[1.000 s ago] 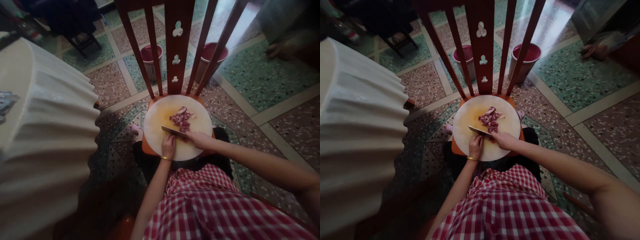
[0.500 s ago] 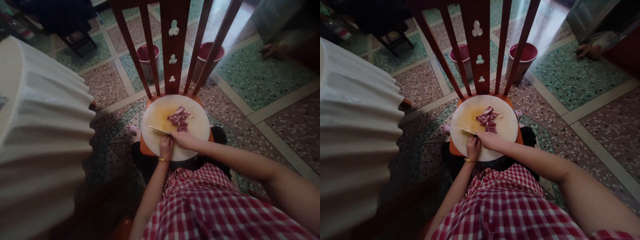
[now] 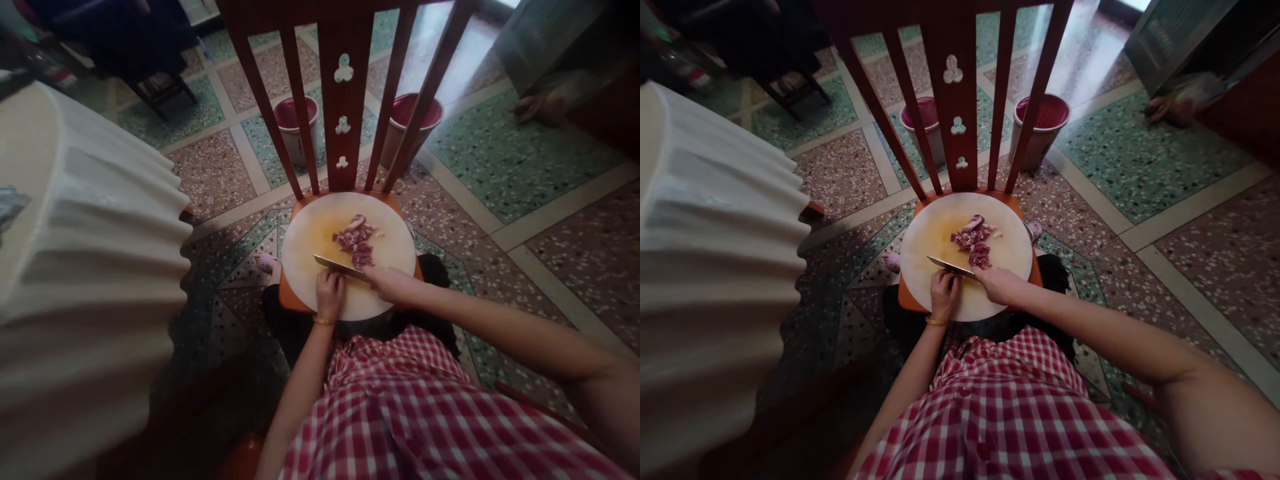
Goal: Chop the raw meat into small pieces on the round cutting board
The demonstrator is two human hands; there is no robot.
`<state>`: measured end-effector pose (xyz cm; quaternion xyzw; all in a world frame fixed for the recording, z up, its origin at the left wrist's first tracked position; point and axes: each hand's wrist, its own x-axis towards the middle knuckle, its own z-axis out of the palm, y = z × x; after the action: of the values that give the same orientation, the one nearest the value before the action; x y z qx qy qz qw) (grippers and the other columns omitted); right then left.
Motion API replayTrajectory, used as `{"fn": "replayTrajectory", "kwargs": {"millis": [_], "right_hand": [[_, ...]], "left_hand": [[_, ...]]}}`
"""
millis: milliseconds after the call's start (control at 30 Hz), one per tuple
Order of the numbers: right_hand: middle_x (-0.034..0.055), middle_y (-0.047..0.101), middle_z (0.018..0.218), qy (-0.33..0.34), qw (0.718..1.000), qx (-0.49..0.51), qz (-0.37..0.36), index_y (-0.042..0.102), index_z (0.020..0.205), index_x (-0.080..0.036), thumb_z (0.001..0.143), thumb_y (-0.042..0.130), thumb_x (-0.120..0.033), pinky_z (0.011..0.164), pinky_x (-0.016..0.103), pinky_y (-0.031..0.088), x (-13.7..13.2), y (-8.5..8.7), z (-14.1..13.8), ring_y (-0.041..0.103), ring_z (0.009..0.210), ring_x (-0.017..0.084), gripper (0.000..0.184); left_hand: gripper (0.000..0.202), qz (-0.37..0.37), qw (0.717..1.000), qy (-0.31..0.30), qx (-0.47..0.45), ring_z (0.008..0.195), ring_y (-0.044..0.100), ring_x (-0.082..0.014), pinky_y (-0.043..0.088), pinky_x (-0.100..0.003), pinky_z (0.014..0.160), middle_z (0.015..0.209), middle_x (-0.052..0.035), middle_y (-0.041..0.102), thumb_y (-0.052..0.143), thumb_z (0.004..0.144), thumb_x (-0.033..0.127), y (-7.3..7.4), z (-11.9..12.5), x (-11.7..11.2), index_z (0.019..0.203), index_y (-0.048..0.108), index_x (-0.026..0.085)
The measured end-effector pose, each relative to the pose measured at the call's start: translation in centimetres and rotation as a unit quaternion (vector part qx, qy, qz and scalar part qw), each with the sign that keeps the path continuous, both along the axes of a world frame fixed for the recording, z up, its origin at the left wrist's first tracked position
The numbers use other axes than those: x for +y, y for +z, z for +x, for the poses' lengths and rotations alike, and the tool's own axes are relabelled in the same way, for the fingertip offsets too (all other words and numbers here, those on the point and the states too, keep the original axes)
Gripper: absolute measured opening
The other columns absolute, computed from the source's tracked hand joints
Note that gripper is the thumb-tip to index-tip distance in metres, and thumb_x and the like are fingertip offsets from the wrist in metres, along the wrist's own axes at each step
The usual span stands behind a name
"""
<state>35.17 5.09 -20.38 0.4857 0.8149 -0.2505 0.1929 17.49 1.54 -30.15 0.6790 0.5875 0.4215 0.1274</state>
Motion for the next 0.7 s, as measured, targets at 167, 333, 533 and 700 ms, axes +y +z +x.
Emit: {"fn": "replayTrajectory", "kwargs": {"millis": [167,333,533,700], "right_hand": [[0.0109,0.055,0.103,0.012,1.000,0.005,-0.004,0.037,0.119,-0.015,0.079,0.034,-0.019,0.074,0.019,0.039,0.7,-0.6,-2.7,0.055,0.091,0.013,0.040],[0.0104,0.056,0.096,0.004,1.000,0.029,-0.006,0.042,0.110,-0.013,0.082,0.034,-0.026,0.074,0.020,0.040,2.7,-1.7,-6.4,0.056,0.086,0.013,0.031],[0.0108,0.056,0.099,0.001,0.999,0.041,-0.014,0.041,0.112,-0.012,0.080,0.039,-0.025,0.073,0.017,0.037,2.4,-1.8,-3.2,0.055,0.088,0.013,0.035],[0.0105,0.056,0.099,-0.021,1.000,0.007,0.009,0.036,0.121,-0.012,0.081,0.033,-0.022,0.073,0.017,0.036,1.1,-0.6,-1.0,0.055,0.087,0.012,0.041]], "left_hand": [[0.012,0.007,1.000,-0.012,0.028,0.081,0.053,-0.0173,0.046,-0.031,0.074,0.082,-0.0074,0.059,0.049,0.083,0.017,-0.6,0.0,0.1,0.081,0.061,0.015],[0.012,0.010,0.999,-0.011,0.044,0.079,0.052,-0.0176,0.046,-0.031,0.072,0.079,-0.0078,0.058,0.048,0.082,0.017,-0.6,-0.1,0.1,0.080,0.059,0.015],[0.011,-0.011,0.999,-0.010,0.031,0.081,0.051,-0.0179,0.046,-0.032,0.074,0.080,-0.0081,0.058,0.051,0.082,0.018,-0.1,0.1,0.3,0.079,0.060,0.014],[0.020,-0.026,1.000,-0.006,0.004,0.096,0.050,-0.0188,0.043,-0.035,0.086,0.099,-0.0105,0.057,0.053,0.083,0.023,0.9,-0.7,-1.2,0.099,0.061,0.015]]}}
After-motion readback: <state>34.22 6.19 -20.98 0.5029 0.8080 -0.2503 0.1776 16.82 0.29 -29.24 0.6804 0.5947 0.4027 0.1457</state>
